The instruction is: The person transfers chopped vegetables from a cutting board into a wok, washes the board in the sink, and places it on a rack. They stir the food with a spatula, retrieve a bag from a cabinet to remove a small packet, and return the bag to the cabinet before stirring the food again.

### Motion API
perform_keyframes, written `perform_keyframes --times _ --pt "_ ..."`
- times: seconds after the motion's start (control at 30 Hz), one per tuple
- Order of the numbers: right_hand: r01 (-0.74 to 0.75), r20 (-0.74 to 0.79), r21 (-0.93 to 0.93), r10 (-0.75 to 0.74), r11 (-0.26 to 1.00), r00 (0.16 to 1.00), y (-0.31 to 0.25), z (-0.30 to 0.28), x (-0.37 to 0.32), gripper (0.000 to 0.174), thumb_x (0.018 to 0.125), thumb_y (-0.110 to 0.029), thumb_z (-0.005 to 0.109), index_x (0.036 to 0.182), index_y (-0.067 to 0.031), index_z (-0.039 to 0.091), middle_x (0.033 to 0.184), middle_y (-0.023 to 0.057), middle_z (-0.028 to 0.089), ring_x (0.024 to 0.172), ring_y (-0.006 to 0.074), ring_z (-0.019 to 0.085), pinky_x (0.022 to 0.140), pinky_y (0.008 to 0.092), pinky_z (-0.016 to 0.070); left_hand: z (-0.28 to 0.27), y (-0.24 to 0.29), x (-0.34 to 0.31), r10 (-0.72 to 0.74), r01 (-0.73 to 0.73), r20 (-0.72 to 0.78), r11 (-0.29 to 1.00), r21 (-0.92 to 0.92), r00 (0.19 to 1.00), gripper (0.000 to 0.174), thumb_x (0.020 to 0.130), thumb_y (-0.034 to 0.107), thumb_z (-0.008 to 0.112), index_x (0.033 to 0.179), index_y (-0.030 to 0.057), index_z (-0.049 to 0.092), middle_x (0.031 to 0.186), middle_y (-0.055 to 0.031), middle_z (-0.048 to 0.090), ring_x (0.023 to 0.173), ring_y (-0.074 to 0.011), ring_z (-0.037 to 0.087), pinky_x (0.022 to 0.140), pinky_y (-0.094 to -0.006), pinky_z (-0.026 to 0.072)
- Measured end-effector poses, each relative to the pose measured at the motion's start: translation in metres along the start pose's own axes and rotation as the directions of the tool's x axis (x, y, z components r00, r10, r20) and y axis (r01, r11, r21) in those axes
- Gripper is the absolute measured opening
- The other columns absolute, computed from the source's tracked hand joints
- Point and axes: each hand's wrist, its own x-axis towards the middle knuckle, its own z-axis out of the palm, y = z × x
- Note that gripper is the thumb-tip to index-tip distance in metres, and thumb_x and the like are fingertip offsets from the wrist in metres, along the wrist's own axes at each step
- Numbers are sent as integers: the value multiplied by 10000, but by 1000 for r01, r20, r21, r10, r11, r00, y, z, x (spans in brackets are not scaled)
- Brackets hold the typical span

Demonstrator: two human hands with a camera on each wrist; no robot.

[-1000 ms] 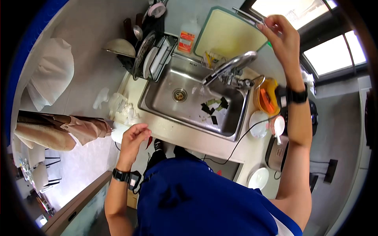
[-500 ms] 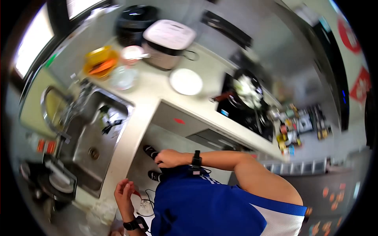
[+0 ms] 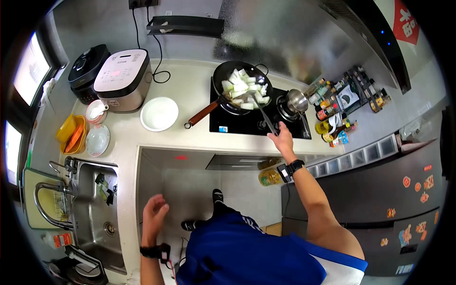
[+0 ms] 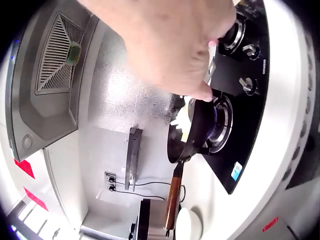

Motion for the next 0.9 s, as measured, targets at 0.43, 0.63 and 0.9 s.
perform_keyframes --times 0.43,0.63,0.9 --pt "624 381 -234 -520 746 765 -49 -129 151 335 860 -22 542 1144 -89 707 880 245 711 841 434 698 755 543 561 135 91 221 449 -371 0 739 563 894 733 836 134 755 1456 -70 420 1422 -287 512 1320 -435 501 1108 -456 424" --pt "657 407 -598 -532 459 742 -86 -192 186 152 839 -87 599 840 -29 740 844 216 721 819 395 725 649 484 571 164 103 269 373 -369 169 570 734 912 509 826 203 765 1263 -3 607 1069 -250 695 994 -430 665 874 -482 545" --pt "474 458 -646 -193 599 868 -114 -184 238 287 824 -47 598 1069 -21 745 1033 237 731 977 393 719 797 481 574 180 96 283 208 -282 203 493 823 957 282 822 195 739 1014 7 655 945 -240 714 927 -434 685 811 -507 564"
